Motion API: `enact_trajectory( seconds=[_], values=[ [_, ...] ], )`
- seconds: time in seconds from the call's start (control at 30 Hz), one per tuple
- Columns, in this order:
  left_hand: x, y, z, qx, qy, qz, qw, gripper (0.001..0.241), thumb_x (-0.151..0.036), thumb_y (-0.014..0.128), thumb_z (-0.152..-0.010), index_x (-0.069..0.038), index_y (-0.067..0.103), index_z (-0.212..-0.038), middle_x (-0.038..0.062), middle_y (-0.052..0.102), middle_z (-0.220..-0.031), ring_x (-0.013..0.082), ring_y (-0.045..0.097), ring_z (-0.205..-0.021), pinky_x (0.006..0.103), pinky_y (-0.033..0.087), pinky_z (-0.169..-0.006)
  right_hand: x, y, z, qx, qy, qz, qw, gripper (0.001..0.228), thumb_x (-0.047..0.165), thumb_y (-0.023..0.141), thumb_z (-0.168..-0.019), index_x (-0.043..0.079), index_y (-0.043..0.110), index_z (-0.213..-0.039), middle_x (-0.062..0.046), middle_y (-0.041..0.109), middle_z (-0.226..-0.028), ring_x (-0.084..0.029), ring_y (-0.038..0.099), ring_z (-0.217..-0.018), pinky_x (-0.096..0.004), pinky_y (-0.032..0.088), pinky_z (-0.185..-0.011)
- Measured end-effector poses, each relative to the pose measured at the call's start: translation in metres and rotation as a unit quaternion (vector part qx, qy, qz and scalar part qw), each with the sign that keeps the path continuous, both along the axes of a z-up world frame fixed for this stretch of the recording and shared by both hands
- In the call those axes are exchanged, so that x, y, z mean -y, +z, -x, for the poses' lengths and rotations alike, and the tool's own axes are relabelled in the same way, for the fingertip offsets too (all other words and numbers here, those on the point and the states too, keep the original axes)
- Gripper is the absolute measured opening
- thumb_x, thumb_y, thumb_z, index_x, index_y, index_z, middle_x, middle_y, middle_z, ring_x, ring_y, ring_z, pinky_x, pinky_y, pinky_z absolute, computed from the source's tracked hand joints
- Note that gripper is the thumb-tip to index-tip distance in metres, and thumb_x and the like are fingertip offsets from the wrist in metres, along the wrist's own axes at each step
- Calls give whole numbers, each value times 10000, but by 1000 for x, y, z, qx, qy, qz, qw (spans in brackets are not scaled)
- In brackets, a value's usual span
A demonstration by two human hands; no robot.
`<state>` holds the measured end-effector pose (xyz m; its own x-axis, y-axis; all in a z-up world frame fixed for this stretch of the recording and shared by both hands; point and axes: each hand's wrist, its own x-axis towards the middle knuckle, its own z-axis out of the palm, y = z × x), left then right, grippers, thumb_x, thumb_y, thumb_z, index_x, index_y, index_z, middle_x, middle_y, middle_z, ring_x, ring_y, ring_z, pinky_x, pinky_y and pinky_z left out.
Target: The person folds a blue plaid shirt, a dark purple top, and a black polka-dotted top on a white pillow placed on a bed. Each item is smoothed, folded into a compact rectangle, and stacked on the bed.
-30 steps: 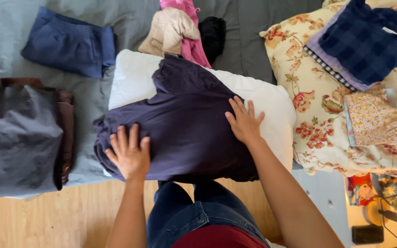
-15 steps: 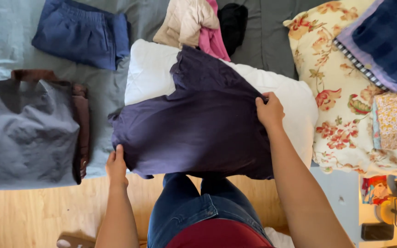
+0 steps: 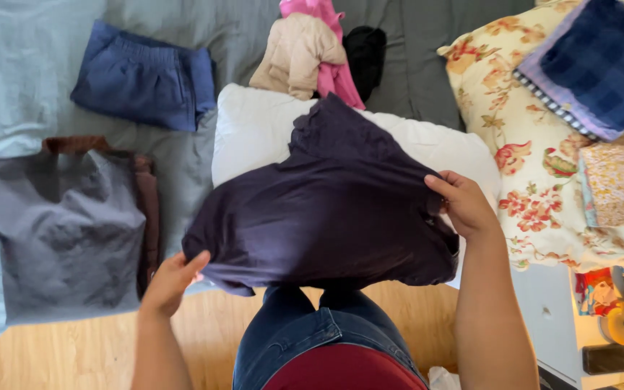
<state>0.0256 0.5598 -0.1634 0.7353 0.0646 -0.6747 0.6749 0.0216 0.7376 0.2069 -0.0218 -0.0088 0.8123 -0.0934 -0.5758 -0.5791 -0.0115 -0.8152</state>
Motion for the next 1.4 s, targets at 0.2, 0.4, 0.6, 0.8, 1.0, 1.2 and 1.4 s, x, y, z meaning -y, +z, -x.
enact_trajectory(
  seconds=[0.2, 0.4, 0.6, 0.8, 1.0, 1.2, 1.4],
  values=[
    [-38, 114, -49, 61, -73, -9, 995, 288, -224, 777, -945, 61, 735, -954, -3, 630, -811, 100, 502, -738, 306, 390, -633, 54, 64, 27, 126, -82, -217, 965, 197, 224, 720, -964, 92, 680, -1105, 35, 692, -908, -26, 523, -626, -177, 388, -547],
    [71, 214, -136, 289, 143, 185, 928, 332, -288, 671, -1011, -30, 659, -1219, 10, 706, -1143, 129, 650, -1034, 304, 510, -955, 96, 101, 33, 274, -127, -290, 908, 215, 287, 685, -1095, 75, 655, -1110, 26, 580, -767, -68, 473, -609, -213, 363, -537],
    [120, 93, -162, 7, -16, 62, 998, 690, -477, 701, -909, -16, 581, -1409, 36, 647, -1349, 167, 545, -1257, 364, 373, -1066, 137, -7, 37, 122, -233, -136, 955, 139, 257, 687, -1034, 192, 564, -1032, 42, 560, -774, -72, 452, -535, -221, 308, -432],
    [89, 90, -161, 45, 66, 84, 993, 551, -282, 770, -866, 6, 643, -1319, 84, 714, -1222, 208, 658, -1106, 358, 499, -976, 140, -24, 84, -4, -303, -47, 952, 120, 207, 691, -965, 172, 604, -1040, 37, 586, -798, -100, 501, -591, -249, 374, -489],
    [85, 93, -152, 48, 113, 133, 984, 433, -323, 680, -979, 8, 680, -1258, 26, 745, -1163, 132, 677, -1037, 304, 509, -925, 156, -69, 109, -59, -208, -48, 975, 155, 173, 732, -936, 117, 626, -1035, 12, 592, -810, -127, 537, -622, -279, 448, -545],
    [151, 147, -126, 180, -83, -273, 941, 472, -193, 748, -848, -108, 696, -1309, 163, 676, -1206, 319, 683, -960, 436, 525, -842, 118, -65, 101, -111, -141, 198, 964, 254, 229, 743, -905, 62, 687, -1087, -29, 647, -819, -152, 559, -620, -344, 449, -554],
    [163, 122, -126, 196, -109, -418, 880, 516, -320, 740, -837, -96, 659, -1295, 231, 600, -1216, 432, 606, -1085, 506, 496, -879, 67, -52, 61, -38, -28, 424, 904, 360, 270, 757, -895, 44, 714, -1173, -156, 756, -931, -256, 713, -736, -394, 555, -708]
  ],
)
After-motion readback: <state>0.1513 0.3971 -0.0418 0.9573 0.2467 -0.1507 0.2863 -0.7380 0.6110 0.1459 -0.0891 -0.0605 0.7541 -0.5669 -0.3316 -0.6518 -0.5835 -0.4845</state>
